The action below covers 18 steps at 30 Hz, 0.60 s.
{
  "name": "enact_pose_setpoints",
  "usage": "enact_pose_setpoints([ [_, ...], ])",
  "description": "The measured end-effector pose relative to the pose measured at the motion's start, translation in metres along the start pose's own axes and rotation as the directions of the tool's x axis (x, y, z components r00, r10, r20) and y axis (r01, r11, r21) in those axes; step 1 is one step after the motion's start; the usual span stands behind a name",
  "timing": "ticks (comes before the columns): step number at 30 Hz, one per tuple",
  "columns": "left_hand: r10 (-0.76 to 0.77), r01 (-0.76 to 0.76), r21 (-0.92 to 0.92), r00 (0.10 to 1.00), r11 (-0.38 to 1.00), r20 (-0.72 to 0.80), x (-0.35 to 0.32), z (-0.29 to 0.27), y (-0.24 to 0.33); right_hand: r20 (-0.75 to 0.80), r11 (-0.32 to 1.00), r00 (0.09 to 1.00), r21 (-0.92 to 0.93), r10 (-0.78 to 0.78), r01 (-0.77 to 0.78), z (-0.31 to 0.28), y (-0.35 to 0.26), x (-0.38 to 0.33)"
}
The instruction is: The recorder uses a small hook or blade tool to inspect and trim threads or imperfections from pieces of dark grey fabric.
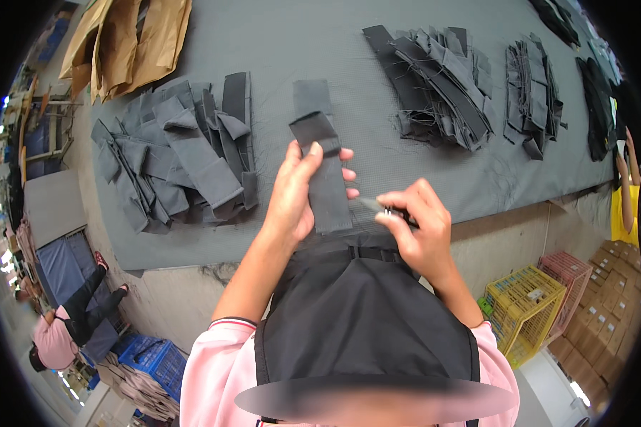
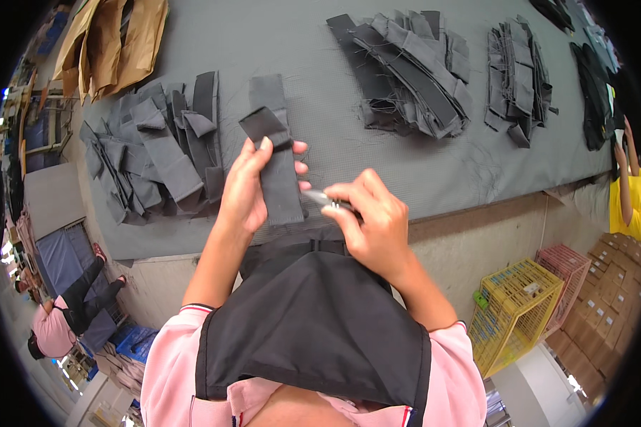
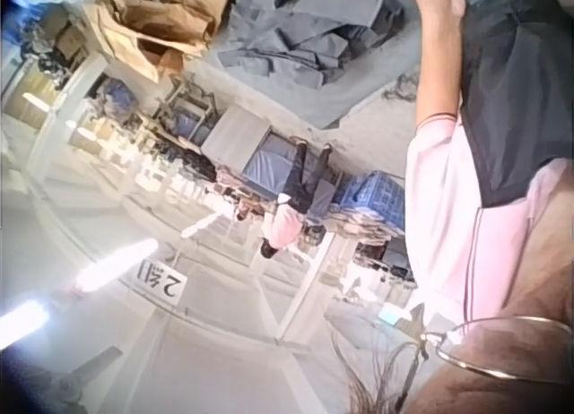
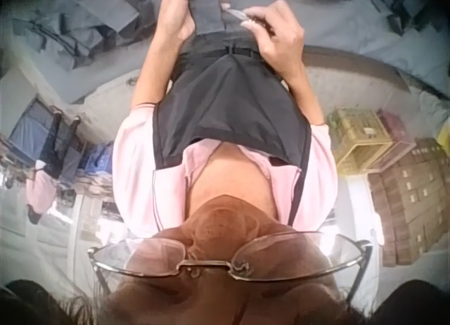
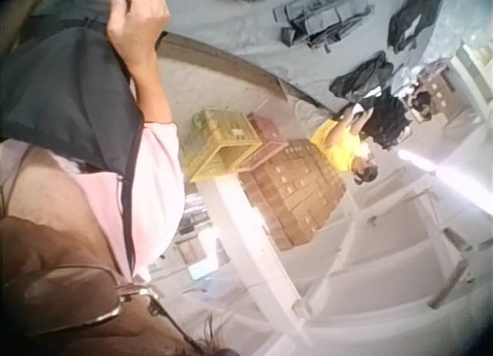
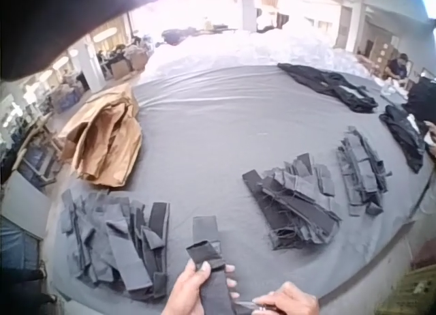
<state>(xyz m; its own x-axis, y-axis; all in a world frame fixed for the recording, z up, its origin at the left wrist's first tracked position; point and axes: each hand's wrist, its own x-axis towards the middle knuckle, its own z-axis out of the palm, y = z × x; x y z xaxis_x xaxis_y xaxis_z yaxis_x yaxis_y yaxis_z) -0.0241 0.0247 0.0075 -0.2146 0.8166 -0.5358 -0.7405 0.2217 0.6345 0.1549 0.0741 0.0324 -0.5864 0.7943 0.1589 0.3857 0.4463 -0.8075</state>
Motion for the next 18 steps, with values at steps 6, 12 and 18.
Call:
enact_pose_setpoints([
  [6, 0.079, -0.083, -0.048, 0.994, 0.995, -0.076, 0.008, 0.001, 0.007, 0.073, 0.993, 0.995, -0.098, -0.063, 0.07, 0.004, -0.004, -0.019],
  [12, 0.131, -0.141, -0.063, 0.981, 0.988, -0.143, 0.007, 0.008, 0.007, 0.084, 0.958, 0.985, -0.237, -0.148, 0.164, 0.014, -0.006, -0.014],
  [18, 0.167, -0.177, -0.064, 0.976, 0.982, -0.143, 0.006, 0.005, 0.009, 0.022, 0.981, 0.998, -0.188, -0.052, 0.055, 0.013, -0.008, -0.016],
])
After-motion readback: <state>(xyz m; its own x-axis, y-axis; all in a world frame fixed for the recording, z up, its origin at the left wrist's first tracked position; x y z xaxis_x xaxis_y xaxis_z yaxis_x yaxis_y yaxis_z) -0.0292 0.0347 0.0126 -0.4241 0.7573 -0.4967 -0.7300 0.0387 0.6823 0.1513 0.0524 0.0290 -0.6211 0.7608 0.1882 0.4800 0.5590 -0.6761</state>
